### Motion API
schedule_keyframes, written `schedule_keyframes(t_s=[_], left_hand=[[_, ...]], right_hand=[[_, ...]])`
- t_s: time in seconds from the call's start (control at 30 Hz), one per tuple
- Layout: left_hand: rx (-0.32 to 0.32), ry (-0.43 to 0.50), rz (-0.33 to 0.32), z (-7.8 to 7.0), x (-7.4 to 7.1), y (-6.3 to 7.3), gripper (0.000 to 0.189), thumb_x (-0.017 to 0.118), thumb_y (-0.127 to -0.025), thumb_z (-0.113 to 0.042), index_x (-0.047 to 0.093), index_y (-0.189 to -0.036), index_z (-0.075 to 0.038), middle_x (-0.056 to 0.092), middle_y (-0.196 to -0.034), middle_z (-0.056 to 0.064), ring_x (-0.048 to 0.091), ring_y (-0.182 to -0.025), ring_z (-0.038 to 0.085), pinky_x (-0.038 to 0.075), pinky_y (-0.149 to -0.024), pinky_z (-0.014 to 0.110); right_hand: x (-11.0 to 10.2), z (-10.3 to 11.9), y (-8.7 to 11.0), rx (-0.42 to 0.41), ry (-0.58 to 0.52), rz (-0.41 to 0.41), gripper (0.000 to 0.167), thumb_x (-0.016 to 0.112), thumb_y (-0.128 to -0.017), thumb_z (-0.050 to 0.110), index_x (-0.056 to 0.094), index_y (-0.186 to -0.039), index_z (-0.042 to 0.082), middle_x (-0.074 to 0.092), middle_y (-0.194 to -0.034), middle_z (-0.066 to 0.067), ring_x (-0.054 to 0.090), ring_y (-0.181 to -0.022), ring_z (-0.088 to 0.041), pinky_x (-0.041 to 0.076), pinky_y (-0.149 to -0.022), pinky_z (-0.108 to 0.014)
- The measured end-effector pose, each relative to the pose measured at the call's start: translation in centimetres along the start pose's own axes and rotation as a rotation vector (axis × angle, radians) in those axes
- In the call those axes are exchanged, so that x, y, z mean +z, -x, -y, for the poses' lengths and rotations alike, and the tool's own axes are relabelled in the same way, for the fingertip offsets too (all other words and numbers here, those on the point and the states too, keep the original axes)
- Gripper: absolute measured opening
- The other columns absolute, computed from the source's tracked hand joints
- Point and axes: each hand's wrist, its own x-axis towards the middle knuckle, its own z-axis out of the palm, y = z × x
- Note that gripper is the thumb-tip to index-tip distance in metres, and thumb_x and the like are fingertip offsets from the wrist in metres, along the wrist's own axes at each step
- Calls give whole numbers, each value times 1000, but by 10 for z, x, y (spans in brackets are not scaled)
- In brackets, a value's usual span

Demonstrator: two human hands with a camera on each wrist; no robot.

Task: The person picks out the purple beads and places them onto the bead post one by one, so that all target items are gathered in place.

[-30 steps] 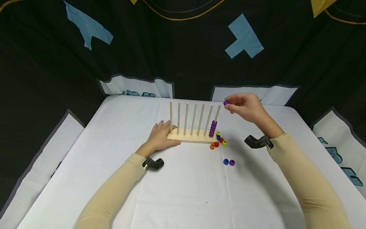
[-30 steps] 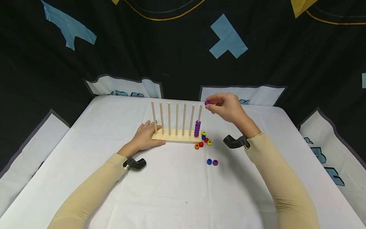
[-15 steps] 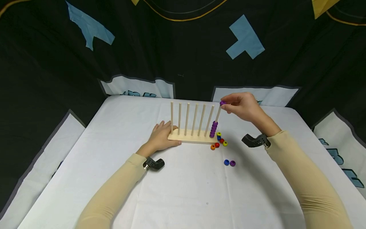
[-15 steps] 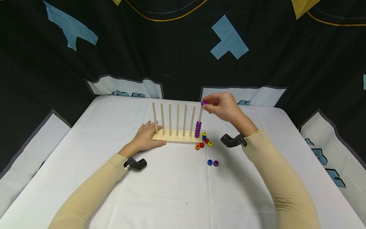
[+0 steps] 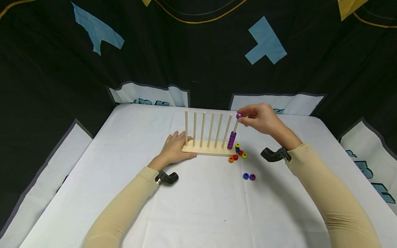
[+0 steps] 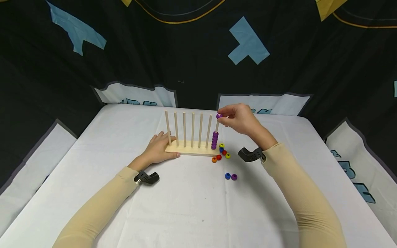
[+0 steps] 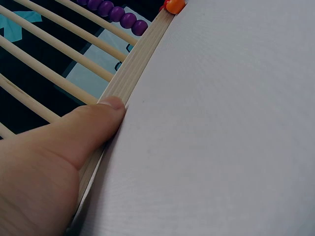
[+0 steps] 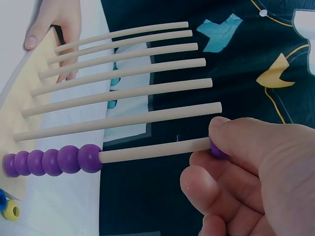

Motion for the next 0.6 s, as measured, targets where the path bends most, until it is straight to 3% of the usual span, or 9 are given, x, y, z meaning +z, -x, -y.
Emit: schedule_keyframes(t_s=[0.2,0.6], left_hand=[[1,-1,1,0,0,0,79,76,-83,-54,55,-146,-12,35,-163,24,19,-154,51,10,-125,67],[-3,-10,7,0,0,0,79,75,-83,-55,55,-146,-13,34,-164,24,18,-155,51,10,-125,67]], right_hand=[[0,1,1,-4,-6,18,31,72,-95,14,72,-123,1,75,-112,-20,74,-87,-28,57,-72,-16],[0,-3,4,-40,35,19,31,73,-93,14,72,-120,-2,75,-112,-21,72,-90,-29,55,-70,-16]])
